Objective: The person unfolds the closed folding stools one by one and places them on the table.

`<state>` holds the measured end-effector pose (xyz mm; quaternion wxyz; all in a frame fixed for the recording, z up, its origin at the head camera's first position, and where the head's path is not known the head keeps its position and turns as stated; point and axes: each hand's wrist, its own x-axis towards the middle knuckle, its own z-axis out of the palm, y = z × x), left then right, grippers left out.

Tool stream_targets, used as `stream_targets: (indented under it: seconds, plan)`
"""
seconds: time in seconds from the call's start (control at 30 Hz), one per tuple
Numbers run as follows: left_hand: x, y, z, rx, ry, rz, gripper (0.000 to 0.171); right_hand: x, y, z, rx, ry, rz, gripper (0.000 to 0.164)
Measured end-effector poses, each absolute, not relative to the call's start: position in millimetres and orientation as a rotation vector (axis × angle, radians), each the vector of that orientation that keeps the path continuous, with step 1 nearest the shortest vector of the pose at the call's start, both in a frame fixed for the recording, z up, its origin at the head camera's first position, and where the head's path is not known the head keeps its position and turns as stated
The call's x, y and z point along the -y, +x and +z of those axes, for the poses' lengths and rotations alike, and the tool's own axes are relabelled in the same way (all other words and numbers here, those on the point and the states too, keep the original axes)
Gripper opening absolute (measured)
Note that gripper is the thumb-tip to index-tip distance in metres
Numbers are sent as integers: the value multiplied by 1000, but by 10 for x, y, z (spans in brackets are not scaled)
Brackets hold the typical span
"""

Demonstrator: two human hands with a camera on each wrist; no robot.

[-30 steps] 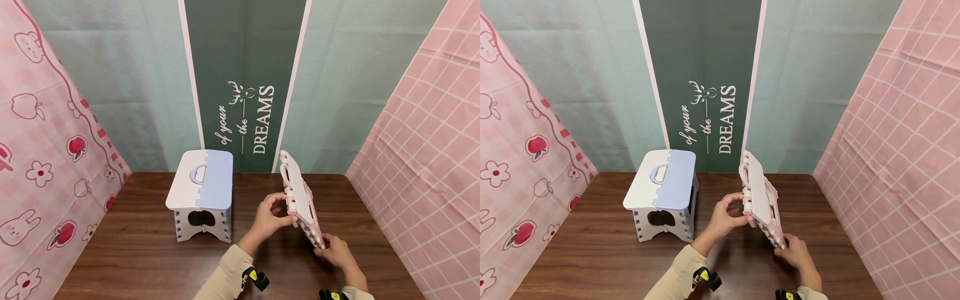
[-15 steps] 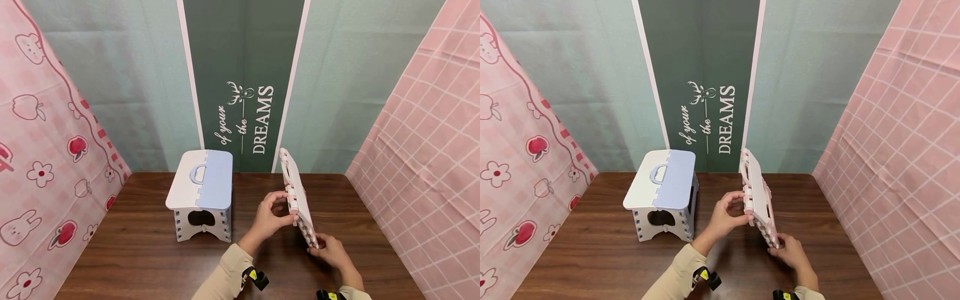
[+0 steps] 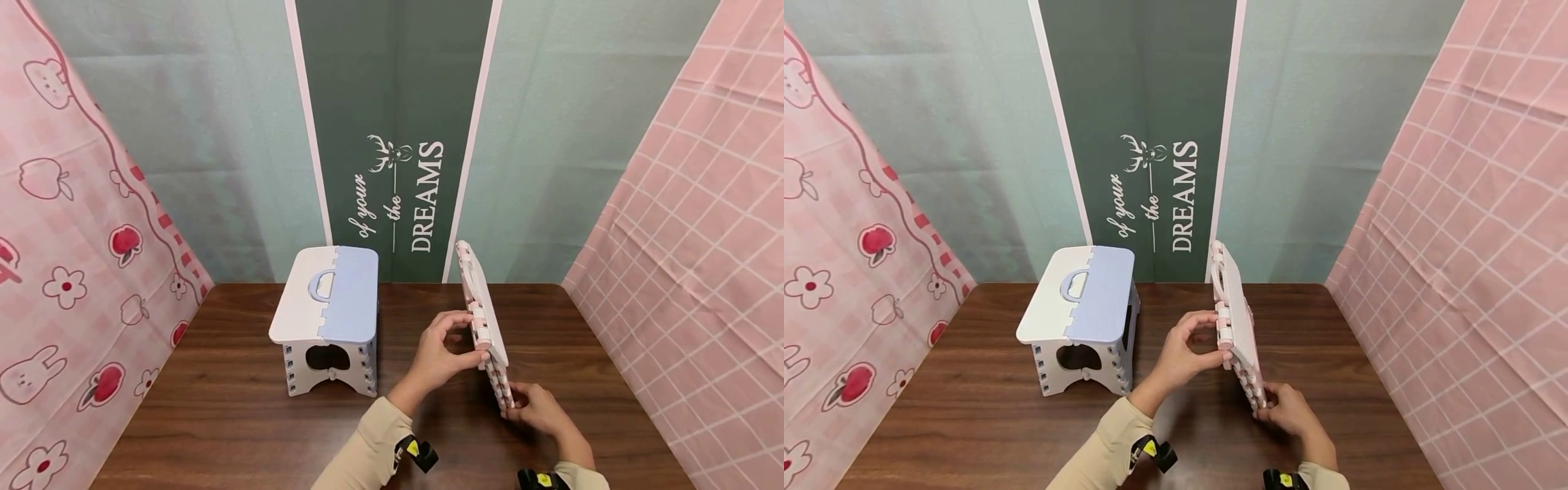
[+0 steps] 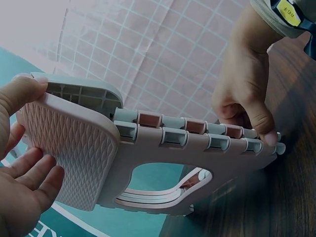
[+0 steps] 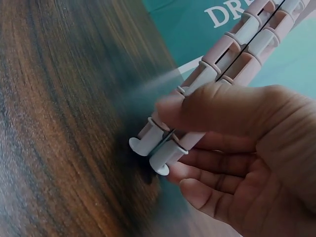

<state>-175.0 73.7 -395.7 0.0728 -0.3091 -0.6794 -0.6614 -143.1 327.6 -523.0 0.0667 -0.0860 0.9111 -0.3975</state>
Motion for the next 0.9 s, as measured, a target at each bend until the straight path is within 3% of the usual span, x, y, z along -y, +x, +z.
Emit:
stream_targets:
  seconds: [0.57,0.9]
  plan:
    - [-722,-1785,-3944,2006,-1011,-1886,47,-3222,-1446,-5232,-2703,-378,-1244,50]
    - [-691,-1847,-3967,2013,-1028,-1902,47,-3124,-1489,-5306,-2763,-297,-1283,46]
